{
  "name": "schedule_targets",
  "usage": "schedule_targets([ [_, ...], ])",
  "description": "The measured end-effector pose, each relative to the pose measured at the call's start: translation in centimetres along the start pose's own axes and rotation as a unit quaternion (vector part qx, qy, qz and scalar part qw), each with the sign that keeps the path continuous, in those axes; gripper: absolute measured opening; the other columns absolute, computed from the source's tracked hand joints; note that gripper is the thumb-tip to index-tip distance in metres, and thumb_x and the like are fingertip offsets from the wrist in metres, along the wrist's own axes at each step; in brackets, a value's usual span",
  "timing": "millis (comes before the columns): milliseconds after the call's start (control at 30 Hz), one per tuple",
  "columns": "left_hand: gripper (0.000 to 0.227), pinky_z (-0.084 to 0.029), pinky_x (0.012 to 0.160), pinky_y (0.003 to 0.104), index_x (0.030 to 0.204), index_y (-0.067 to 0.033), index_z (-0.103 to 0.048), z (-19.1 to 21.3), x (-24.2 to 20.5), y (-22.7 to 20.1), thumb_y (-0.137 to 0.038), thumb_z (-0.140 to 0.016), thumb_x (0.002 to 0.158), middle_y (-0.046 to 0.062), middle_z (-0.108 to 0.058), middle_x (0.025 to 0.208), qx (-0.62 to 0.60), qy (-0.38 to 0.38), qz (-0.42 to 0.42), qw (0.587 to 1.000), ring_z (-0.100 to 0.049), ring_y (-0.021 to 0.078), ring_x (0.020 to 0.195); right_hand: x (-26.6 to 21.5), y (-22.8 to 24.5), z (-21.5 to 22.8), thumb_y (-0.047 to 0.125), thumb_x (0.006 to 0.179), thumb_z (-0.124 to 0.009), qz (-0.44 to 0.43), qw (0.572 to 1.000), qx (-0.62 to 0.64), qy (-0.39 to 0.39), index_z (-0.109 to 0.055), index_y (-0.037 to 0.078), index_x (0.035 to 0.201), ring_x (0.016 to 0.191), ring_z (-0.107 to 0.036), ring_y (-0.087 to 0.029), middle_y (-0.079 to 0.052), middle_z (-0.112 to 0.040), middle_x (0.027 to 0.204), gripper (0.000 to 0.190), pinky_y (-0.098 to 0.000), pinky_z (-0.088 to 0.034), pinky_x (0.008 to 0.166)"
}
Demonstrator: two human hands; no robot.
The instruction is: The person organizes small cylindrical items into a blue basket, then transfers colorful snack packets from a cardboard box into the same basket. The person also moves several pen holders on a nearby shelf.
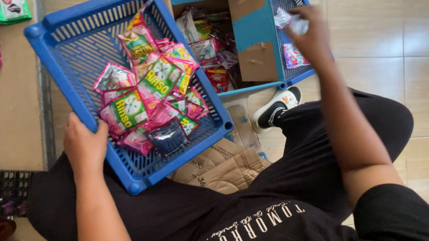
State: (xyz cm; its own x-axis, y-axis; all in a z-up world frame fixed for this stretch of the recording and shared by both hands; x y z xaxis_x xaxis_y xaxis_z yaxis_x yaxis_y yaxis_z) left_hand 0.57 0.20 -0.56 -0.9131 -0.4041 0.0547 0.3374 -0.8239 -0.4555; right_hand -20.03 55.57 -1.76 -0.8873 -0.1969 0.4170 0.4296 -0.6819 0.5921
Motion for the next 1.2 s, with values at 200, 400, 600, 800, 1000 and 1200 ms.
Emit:
schedule_targets([
  [200, 0.035, -0.049, 0.086, 0.057, 0.109, 0.0026, -0.059, 0.1, 0.1, -0.1, -0.023, -0.075, 0.090, 0.026, -0.064, 0.105, 0.009, -0.004, 0.004, 1.000, -0.062, 0.0485, 0.100, -1.8, -0.5, -15.0, 0.020, 0.082, -0.086, -0.096, 0.974, 0.108, 0.174, -0.062, 0.007, 0.133, 0.117, -0.063, -0.031, -0.018, -0.063, 0.128, 0.057, -0.0427, -0.054, 0.098],
  [400, 0.036, -0.048, 0.087, 0.056, 0.107, 0.0019, -0.058, 0.4, 0.0, -0.2, -0.025, -0.075, 0.091, 0.026, -0.064, 0.104, 0.022, 0.041, 0.062, 0.997, -0.061, 0.0474, 0.100, -1.9, -2.2, -28.6, 0.035, 0.068, -0.091, -0.127, 0.916, -0.062, 0.376, -0.036, 0.015, 0.157, 0.140, -0.039, -0.052, -0.034, -0.027, 0.159, 0.106, -0.0521, -0.040, 0.111],
  [600, 0.045, -0.048, 0.088, 0.055, 0.120, 0.0035, -0.059, 1.0, -0.3, 0.0, -0.023, -0.079, 0.089, 0.026, -0.063, 0.108, 0.050, 0.039, 0.023, 0.998, -0.060, 0.0471, 0.103, -2.1, -6.6, -32.8, 0.048, 0.055, -0.096, -0.011, 0.888, -0.202, 0.412, -0.030, 0.023, 0.157, 0.144, -0.028, -0.048, -0.025, -0.027, 0.157, 0.124, -0.0733, -0.025, 0.108],
  [800, 0.046, -0.048, 0.093, 0.052, 0.125, 0.0036, -0.058, 1.5, 0.0, -0.2, -0.020, -0.078, 0.091, 0.025, -0.063, 0.112, 0.034, 0.050, 0.021, 0.998, -0.061, 0.0451, 0.105, -3.8, -6.5, -33.0, 0.055, 0.051, -0.094, -0.037, 0.836, -0.142, 0.530, -0.033, 0.022, 0.158, 0.135, -0.043, -0.050, -0.030, -0.043, 0.146, 0.128, -0.0649, -0.040, 0.107],
  [1000, 0.042, -0.050, 0.089, 0.050, 0.121, 0.0023, -0.060, 1.8, 0.3, -1.4, -0.020, -0.077, 0.090, 0.023, -0.063, 0.110, 0.019, 0.066, 0.086, 0.994, -0.063, 0.0418, 0.102, -8.5, -4.2, -35.9, 0.057, 0.065, -0.088, -0.037, 0.834, -0.125, 0.535, -0.034, 0.021, 0.154, 0.119, -0.055, -0.049, -0.033, -0.050, 0.131, 0.111, -0.0655, -0.046, 0.090],
  [1200, 0.045, -0.049, 0.092, 0.051, 0.125, 0.0025, -0.060, 1.9, 0.2, -1.2, -0.021, -0.078, 0.091, 0.023, -0.063, 0.111, 0.050, 0.063, 0.049, 0.996, -0.062, 0.0435, 0.106, -9.9, -8.6, -39.3, 0.031, 0.075, -0.078, 0.111, 0.898, -0.074, 0.420, -0.049, 0.021, 0.156, 0.102, -0.072, -0.037, -0.013, -0.073, 0.112, 0.086, -0.0514, -0.056, 0.081],
])
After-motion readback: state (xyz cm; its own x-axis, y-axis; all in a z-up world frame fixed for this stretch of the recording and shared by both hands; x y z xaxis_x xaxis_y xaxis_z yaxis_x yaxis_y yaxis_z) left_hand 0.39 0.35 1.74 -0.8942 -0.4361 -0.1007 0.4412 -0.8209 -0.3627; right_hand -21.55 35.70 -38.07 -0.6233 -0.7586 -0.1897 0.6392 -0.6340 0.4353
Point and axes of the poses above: each hand's wrist, its own x-axis towards the middle knuckle, its own z-axis out of the back of the hand, y = z × x, the point moved 1 cm from there along x, towards the middle knuckle
